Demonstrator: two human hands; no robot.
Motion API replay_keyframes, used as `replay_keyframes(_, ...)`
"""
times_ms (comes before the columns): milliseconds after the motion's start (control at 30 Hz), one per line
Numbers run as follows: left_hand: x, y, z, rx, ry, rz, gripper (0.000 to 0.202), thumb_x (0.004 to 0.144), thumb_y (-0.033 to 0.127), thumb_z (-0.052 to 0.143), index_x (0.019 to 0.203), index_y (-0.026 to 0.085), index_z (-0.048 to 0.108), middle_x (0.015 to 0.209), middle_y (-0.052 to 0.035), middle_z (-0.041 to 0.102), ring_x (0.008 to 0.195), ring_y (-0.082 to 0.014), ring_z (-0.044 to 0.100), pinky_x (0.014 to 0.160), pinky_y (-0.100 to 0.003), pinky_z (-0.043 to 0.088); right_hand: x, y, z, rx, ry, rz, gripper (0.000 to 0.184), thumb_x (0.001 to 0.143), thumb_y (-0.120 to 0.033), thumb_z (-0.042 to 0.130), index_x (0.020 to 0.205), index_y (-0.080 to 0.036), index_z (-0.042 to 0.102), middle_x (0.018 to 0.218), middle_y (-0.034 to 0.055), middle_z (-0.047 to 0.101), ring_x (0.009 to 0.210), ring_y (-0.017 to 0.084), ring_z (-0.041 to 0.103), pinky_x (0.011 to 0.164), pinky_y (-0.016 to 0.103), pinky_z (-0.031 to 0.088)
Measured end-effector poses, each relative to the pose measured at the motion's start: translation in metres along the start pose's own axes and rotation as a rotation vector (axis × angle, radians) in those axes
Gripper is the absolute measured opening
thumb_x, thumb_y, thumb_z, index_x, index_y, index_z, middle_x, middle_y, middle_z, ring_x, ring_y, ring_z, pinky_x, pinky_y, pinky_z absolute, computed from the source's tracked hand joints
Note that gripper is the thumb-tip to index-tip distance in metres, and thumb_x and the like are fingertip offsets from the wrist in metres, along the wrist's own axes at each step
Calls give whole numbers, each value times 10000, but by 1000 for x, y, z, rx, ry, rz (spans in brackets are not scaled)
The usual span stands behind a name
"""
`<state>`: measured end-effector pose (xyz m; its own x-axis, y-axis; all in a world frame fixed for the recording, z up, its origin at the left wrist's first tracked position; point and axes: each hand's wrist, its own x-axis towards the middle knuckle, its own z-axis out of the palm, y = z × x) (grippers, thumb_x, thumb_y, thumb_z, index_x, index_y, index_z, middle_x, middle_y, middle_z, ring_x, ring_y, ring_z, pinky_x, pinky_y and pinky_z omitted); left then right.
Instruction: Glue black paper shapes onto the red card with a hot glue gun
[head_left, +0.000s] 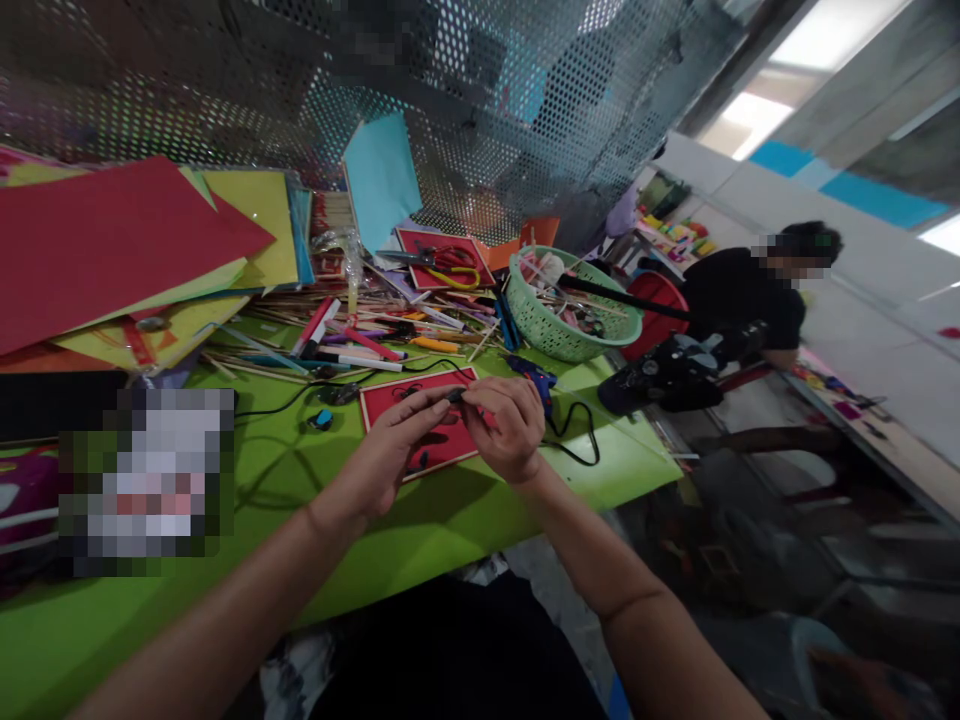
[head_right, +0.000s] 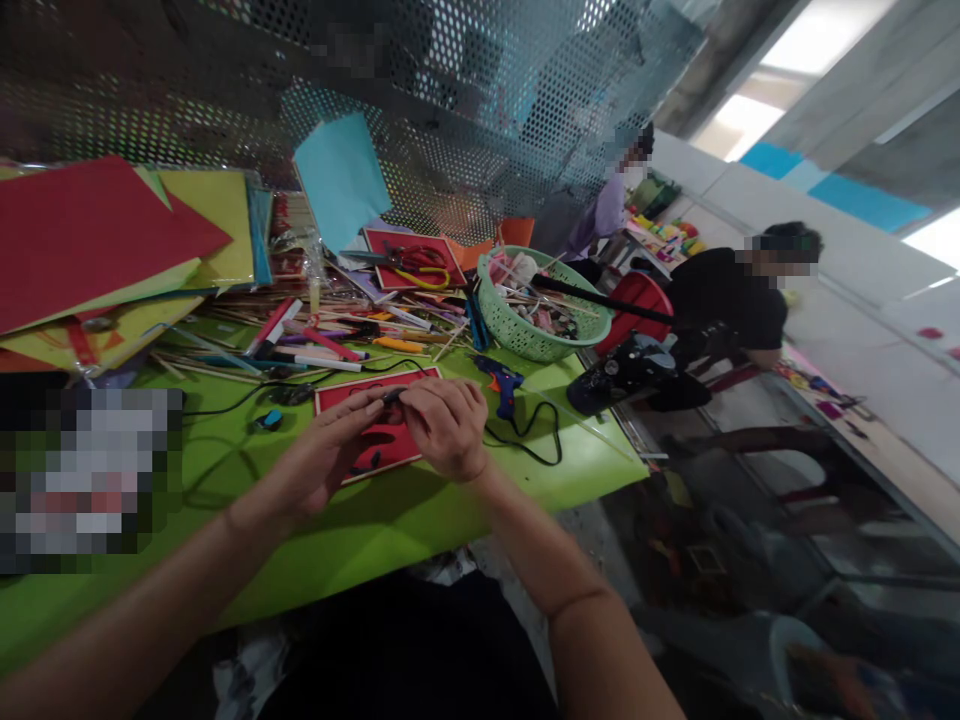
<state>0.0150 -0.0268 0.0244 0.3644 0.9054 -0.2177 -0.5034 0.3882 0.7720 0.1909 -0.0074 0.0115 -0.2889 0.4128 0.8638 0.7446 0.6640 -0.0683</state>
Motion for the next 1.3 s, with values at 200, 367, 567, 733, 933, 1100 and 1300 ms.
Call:
replay_keyframes(200, -2, 1, 2, -10, 35, -21, 302, 753, 357, 800, 1040, 272, 757, 1082, -22, 750, 915, -132, 678, 803, -221, 488, 6, -2, -2, 18, 23, -42, 250, 837, -134, 706, 1026, -284, 641, 937, 15, 768, 870, 181, 718, 805, 341, 493)
replay_keyframes(367, -1, 0, 0, -4, 37, -36, 320, 741, 392, 808, 1039, 286, 756, 1068, -14, 758, 882, -129, 682, 726, -202, 484, 7, -1, -5, 5, -4, -37, 196, 862, -169, 690, 1011, -292, 654, 926, 8, 771, 859, 181, 724, 795, 350, 497)
replay_keyframes(567, 0, 0, 0, -43, 63, -42, 316, 732, 384, 817, 1018, 263, 758, 1068, -25, 754, 853, -124, 680, 680, -190, 493, 8, 0, -7, 27, -25, -53, 224, 862, -148, 682, 1040, -284, 674, 957, 7, 779, 882, 173, 728, 811, 340, 500)
replay_keyframes(733, -2, 2, 2, -55, 62, -52, 347, 741, 377, 810, 1052, 236, 747, 1092, -51, 744, 851, -132, 682, 714, -209, 522, 9, 1, -5, 9, -43, -65, 201, 881, -142, 654, 1032, -268, 692, 963, 17, 785, 885, 166, 733, 808, 331, 503)
replay_keyframes(933, -1, 1, 1, -70, 43, -41, 349, 748, 360, 810, 1068, 237, 744, 1073, -48, 737, 863, -127, 669, 718, -200, 503, 7, 1, -4, 23, -57, -51, 236, 875, -141, 664, 1069, -274, 680, 1009, 27, 780, 925, 176, 733, 821, 337, 508)
replay_keyframes(1100, 0, 2, 1, -66, 14, -9, 325, 749, 332, 813, 1053, 234, 753, 1027, -33, 730, 864, -118, 646, 758, -204, 485, 10, -2, -2, 43, -35, -61, 290, 840, -110, 695, 1079, -268, 646, 1003, 33, 775, 922, 177, 729, 833, 334, 508)
replay_keyframes(1300, -1, 3, 3, -66, 13, 17, 285, 750, 307, 810, 1019, 229, 757, 975, -16, 718, 872, -120, 632, 782, -213, 471, 8, -3, -1, 21, -75, -7, 199, 869, -153, 657, 1028, -273, 656, 979, 43, 776, 926, 193, 731, 845, 354, 512)
